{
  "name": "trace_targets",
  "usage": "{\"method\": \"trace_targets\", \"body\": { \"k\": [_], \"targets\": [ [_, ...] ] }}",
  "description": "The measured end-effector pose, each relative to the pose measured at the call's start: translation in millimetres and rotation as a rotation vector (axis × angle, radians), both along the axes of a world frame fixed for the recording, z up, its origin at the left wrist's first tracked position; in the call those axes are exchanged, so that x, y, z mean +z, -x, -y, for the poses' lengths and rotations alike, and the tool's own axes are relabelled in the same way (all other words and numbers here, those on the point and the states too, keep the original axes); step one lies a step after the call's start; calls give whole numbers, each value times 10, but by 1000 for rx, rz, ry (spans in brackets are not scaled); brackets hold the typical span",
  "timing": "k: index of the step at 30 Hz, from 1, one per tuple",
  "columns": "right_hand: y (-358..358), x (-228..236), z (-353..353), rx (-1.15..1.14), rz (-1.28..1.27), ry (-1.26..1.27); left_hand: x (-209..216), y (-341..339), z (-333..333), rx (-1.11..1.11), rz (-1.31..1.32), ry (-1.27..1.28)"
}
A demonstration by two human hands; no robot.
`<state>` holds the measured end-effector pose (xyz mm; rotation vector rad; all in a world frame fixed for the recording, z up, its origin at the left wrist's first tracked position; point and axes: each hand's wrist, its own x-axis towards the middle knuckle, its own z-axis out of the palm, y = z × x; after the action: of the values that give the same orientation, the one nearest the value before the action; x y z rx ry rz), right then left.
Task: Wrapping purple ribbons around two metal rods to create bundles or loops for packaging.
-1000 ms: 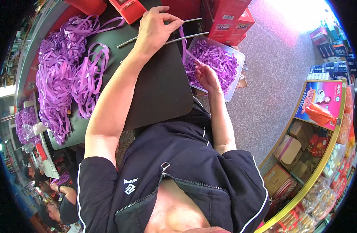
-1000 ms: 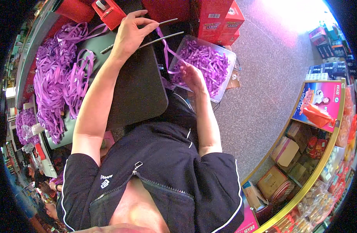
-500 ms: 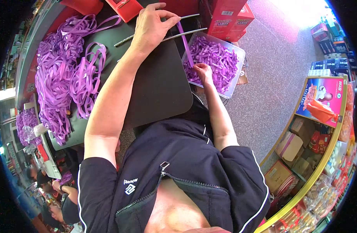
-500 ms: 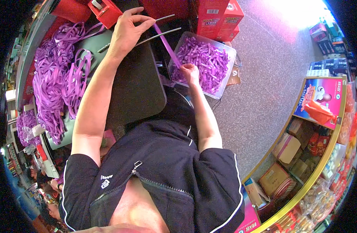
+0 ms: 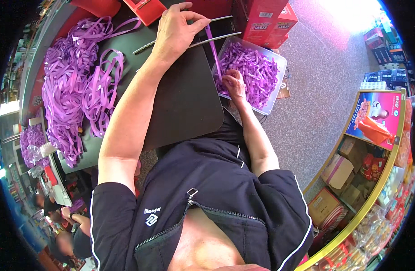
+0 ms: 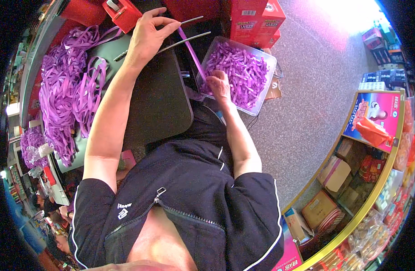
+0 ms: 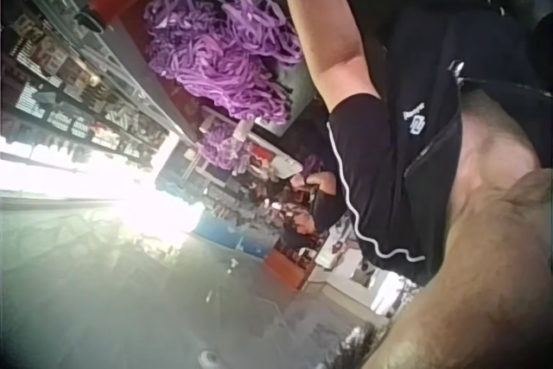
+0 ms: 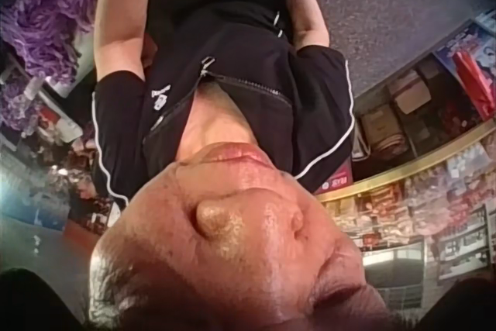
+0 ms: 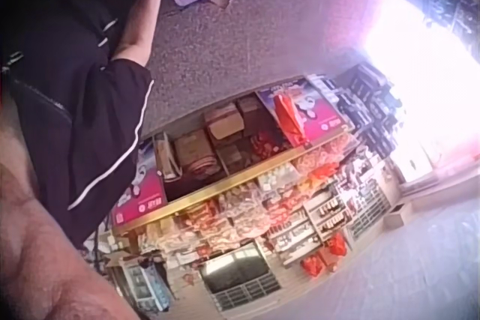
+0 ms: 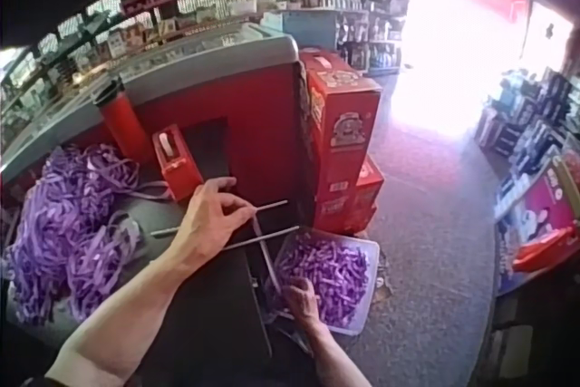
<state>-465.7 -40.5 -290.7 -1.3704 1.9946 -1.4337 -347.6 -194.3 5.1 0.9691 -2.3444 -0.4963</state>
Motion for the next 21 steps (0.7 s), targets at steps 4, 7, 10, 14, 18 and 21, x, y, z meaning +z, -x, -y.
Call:
{"method": "trace_targets", "body": {
  "k": [4,7,10,14,18,21],
  "targets": [
    [-24,32,-178,90,-33,-48,-1,-21,7,12,-3,-9],
    [50,-36,-401,131,-88,-60,-64,10,52,0,-28,32],
    [111,249,-700,302,-76,-74,-116,-35,103,10,-60,39],
    [226,805,-1266,341,-41,-123,-145,-40,121,42,-48,122],
    [293,1603,-1782,365,-58,-160,-113,-21,56,58,-46,128],
    [272,2147,-1974,353,36,-217,-127,-33,65,25,-68,57]
  ]
}}
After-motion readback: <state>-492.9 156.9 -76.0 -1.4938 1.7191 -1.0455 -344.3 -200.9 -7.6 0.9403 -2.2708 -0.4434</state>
